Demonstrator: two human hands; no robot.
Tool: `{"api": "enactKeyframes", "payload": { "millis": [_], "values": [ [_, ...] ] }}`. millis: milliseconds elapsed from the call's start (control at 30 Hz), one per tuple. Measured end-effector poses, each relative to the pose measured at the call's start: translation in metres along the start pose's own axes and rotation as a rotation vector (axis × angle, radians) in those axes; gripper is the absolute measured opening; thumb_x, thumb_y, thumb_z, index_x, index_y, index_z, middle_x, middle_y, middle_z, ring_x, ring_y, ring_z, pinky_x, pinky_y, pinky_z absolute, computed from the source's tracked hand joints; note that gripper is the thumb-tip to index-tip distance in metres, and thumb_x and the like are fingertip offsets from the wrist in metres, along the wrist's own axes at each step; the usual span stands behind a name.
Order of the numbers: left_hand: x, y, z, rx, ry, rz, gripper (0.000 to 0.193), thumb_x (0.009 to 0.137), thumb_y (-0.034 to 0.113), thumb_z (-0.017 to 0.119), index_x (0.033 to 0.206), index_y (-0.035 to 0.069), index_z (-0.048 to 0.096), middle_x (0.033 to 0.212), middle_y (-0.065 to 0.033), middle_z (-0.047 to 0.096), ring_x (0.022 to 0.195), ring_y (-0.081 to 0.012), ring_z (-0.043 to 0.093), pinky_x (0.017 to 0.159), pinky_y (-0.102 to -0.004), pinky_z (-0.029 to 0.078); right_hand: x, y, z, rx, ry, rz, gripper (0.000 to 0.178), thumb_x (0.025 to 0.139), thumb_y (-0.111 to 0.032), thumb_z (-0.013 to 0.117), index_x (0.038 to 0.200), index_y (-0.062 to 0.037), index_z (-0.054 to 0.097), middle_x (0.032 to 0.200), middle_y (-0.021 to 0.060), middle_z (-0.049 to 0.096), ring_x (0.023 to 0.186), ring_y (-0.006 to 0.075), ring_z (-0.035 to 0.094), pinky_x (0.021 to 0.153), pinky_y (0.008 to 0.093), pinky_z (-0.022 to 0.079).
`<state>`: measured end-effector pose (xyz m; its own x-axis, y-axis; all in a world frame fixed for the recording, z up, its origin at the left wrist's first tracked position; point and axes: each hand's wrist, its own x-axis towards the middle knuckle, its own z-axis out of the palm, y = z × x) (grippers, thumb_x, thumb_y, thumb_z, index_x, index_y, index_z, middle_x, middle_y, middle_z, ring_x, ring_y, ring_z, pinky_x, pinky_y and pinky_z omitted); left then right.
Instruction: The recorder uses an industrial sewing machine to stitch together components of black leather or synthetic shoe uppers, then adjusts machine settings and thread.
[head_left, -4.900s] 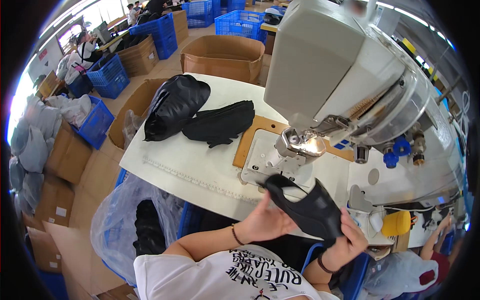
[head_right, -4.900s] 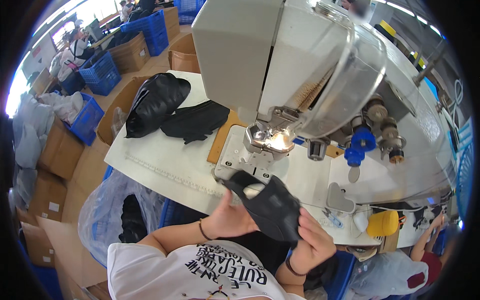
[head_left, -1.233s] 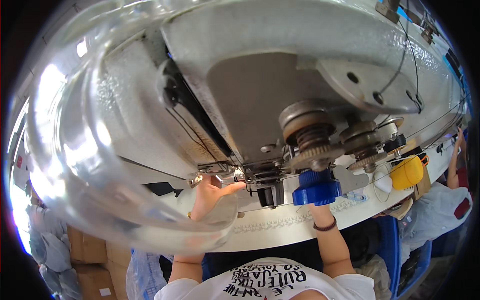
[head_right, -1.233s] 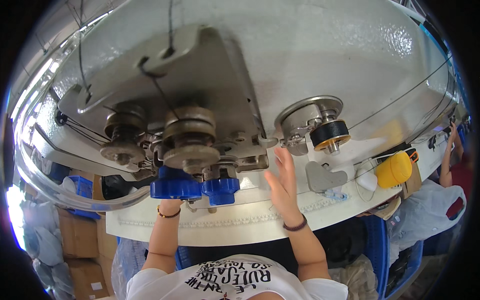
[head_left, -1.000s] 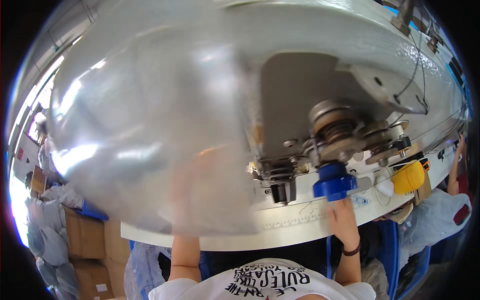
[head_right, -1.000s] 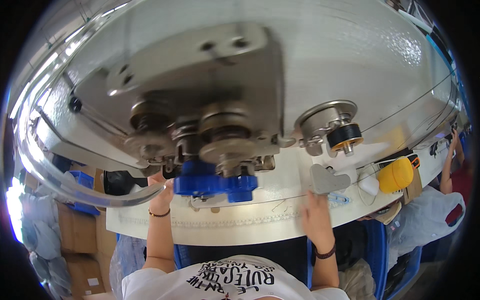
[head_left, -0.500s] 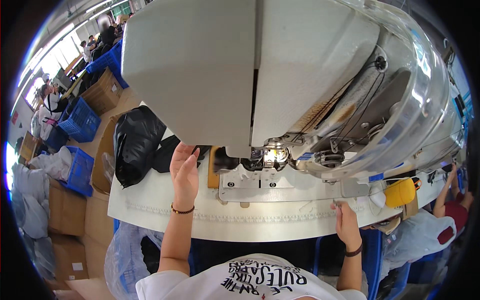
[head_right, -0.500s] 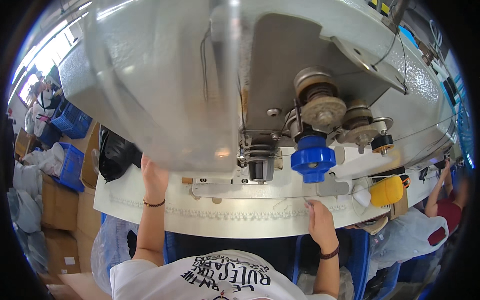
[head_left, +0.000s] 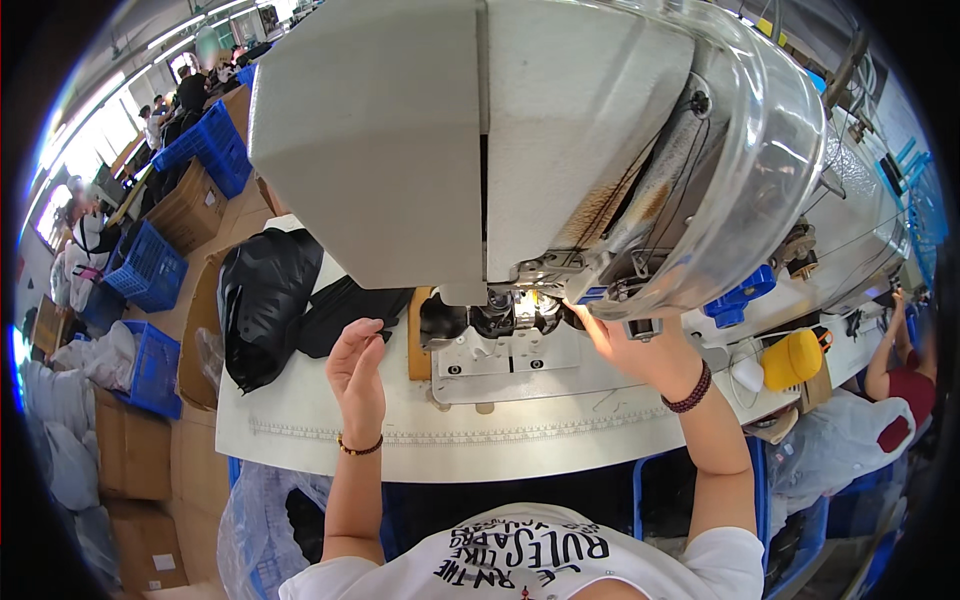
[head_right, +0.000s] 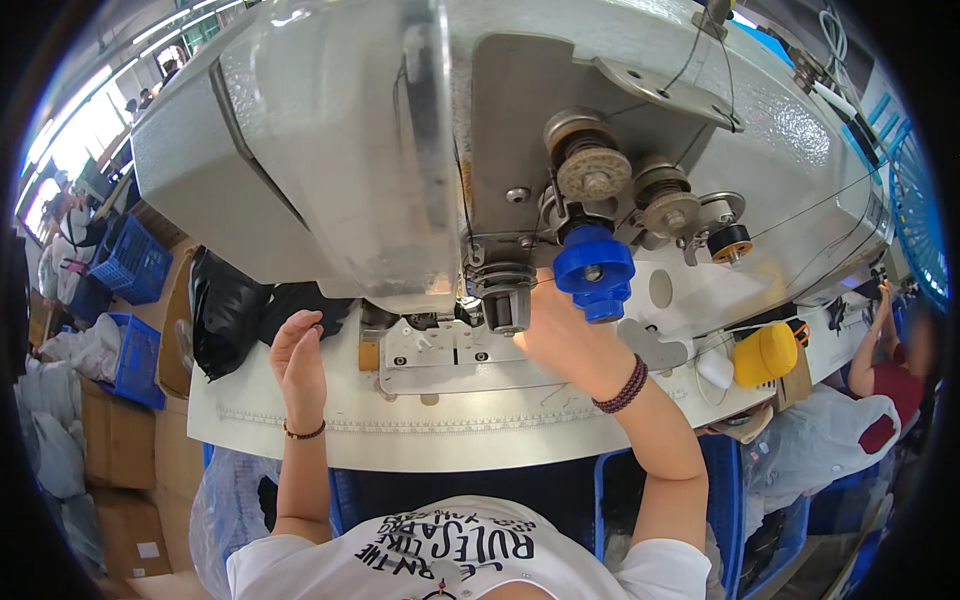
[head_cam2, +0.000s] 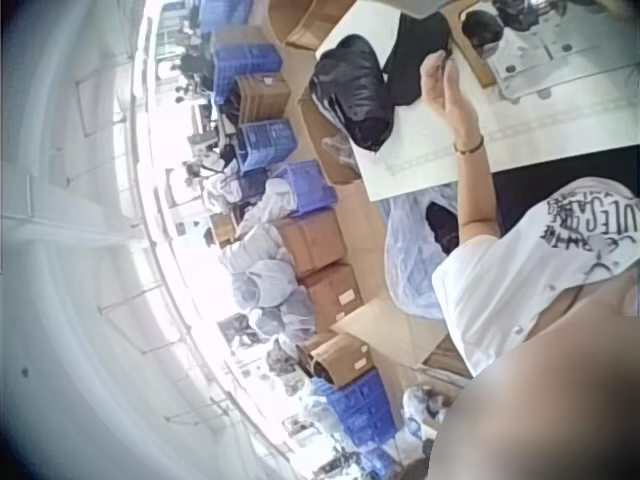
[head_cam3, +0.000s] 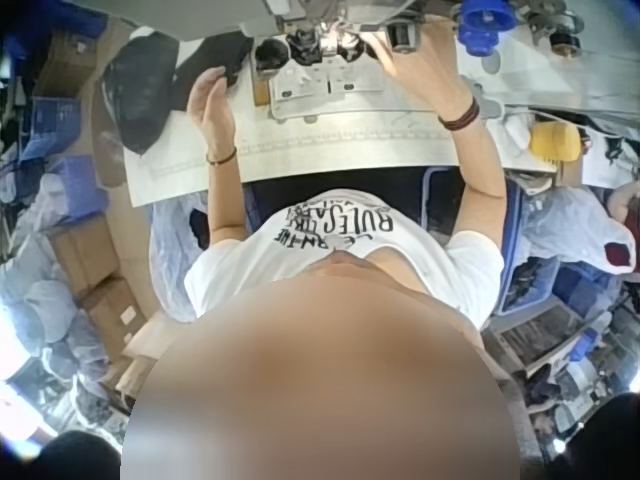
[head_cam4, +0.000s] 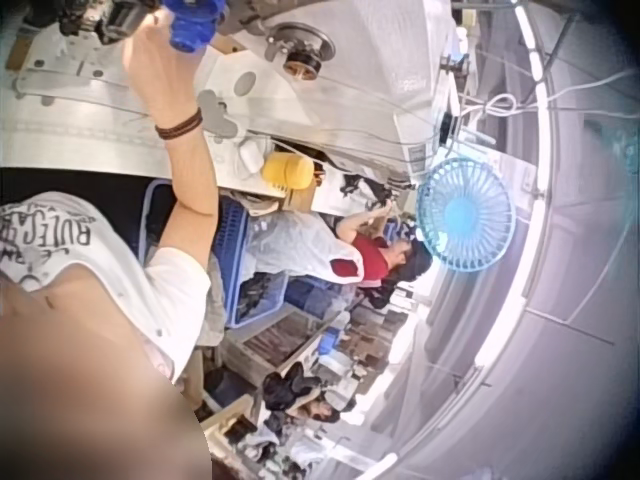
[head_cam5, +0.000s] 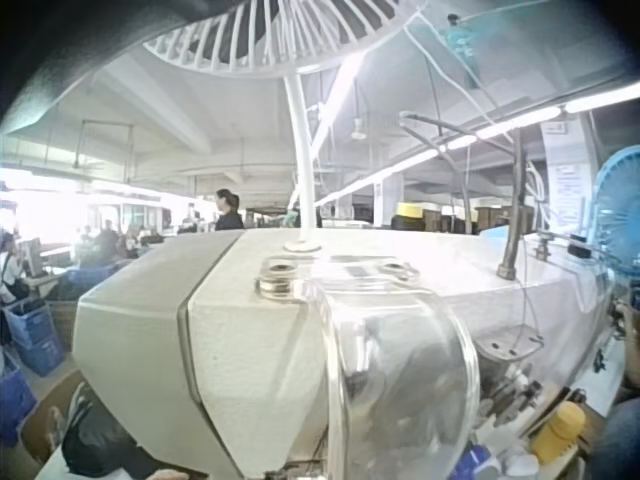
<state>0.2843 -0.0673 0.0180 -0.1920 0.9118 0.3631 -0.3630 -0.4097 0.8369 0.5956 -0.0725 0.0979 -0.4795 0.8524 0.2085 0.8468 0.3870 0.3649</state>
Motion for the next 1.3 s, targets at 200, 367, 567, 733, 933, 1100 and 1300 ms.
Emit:
{"api": "enactKeyframes", "payload": {
  "millis": [200, 367, 567, 733, 933, 1100, 1300],
  "values": [
    [-0.005, -0.005, 0.002, -0.015, -0.016, -0.007, 0.015, 0.081, -0.005, 0.054, 0.093, -0.002, 0.061, 0.101, -0.0061, 0.057, 0.094, -0.0116, 0.051, 0.085, -0.0231, 0.036, 0.001, 0.018, 0.042, 0.532, 0.177, -0.062, 0.036, 0.080, -0.011, 0.060, 0.116, -0.0064, 0.058, 0.093, 0.0050, 0.064, 0.084, 0.0140, 0.060, 0.073, 0.0289, 0.050],
    [-0.010, 0.010, 0.019, 0.039, -0.129, 0.063, 0.016, 0.078, 0.003, 0.059, 0.094, -0.002, 0.061, 0.102, -0.0087, 0.056, 0.099, -0.0170, 0.050, 0.086, -0.0288, 0.038, -0.013, -0.005, 0.023, 1.472, 0.293, -0.095, 0.027, 0.074, -0.015, 0.070, 0.097, -0.0056, 0.060, 0.085, 0.0080, 0.058, 0.070, 0.0224, 0.057, 0.060, 0.0305, 0.044],
    [-0.038, 0.049, 0.060, 0.691, -0.515, 0.515, 0.031, 0.060, 0.016, 0.078, 0.088, 0.008, 0.066, 0.101, -0.0043, 0.056, 0.099, -0.0239, 0.050, 0.082, -0.0362, 0.038, -0.030, -0.067, -0.030, 0.869, 0.289, -0.262, 0.031, 0.074, -0.006, 0.068, 0.103, -0.0031, 0.060, 0.098, 0.0074, 0.056, 0.070, 0.0190, 0.058, 0.058, 0.0278, 0.048],
    [-0.033, 0.066, 0.064, 0.942, -0.618, 0.838, 0.027, 0.056, 0.014, 0.077, 0.082, 0.015, 0.069, 0.089, 0.0037, 0.059, 0.094, -0.0225, 0.052, 0.074, -0.0365, 0.040, -0.037, -0.071, -0.047, 1.089, 0.329, -0.349, 0.030, 0.074, -0.006, 0.069, 0.102, -0.0025, 0.061, 0.100, 0.0092, 0.055, 0.072, 0.0186, 0.060, 0.057, 0.0265, 0.049],
    [-0.027, 0.058, 0.067, 0.817, -0.448, 0.663, 0.025, 0.057, -0.001, 0.073, 0.079, 0.012, 0.069, 0.085, -0.0004, 0.059, 0.088, -0.0241, 0.055, 0.072, -0.0341, 0.045, -0.017, -0.088, -0.041, 0.877, 0.772, -0.559, 0.034, 0.071, -0.008, 0.063, 0.104, 0.0019, 0.061, 0.098, 0.0140, 0.055, 0.074, 0.0211, 0.058, 0.056, 0.0271, 0.049],
    [-0.019, 0.055, 0.057, 0.714, -0.190, 0.471, 0.035, 0.067, -0.006, 0.071, 0.100, -0.003, 0.060, 0.094, -0.0133, 0.057, 0.086, -0.0233, 0.056, 0.076, -0.0298, 0.045, 0.017, -0.096, -0.023, 0.631, 1.015, -0.366, 0.031, 0.067, -0.004, 0.067, 0.097, 0.0035, 0.064, 0.081, 0.0125, 0.057, 0.064, 0.0188, 0.055, 0.050, 0.0243, 0.045],
    [-0.009, 0.057, 0.039, 0.636, -0.175, 0.394, 0.031, 0.070, -0.009, 0.066, 0.100, -0.005, 0.060, 0.098, -0.0133, 0.057, 0.090, -0.0210, 0.054, 0.080, -0.0282, 0.042, 0.031, -0.105, -0.012, 0.752, 0.926, -0.187, 0.039, 0.061, -0.004, 0.066, 0.100, 0.0024, 0.064, 0.090, 0.0115, 0.057, 0.067, 0.0196, 0.058, 0.051, 0.0252, 0.046]
  ]
}}
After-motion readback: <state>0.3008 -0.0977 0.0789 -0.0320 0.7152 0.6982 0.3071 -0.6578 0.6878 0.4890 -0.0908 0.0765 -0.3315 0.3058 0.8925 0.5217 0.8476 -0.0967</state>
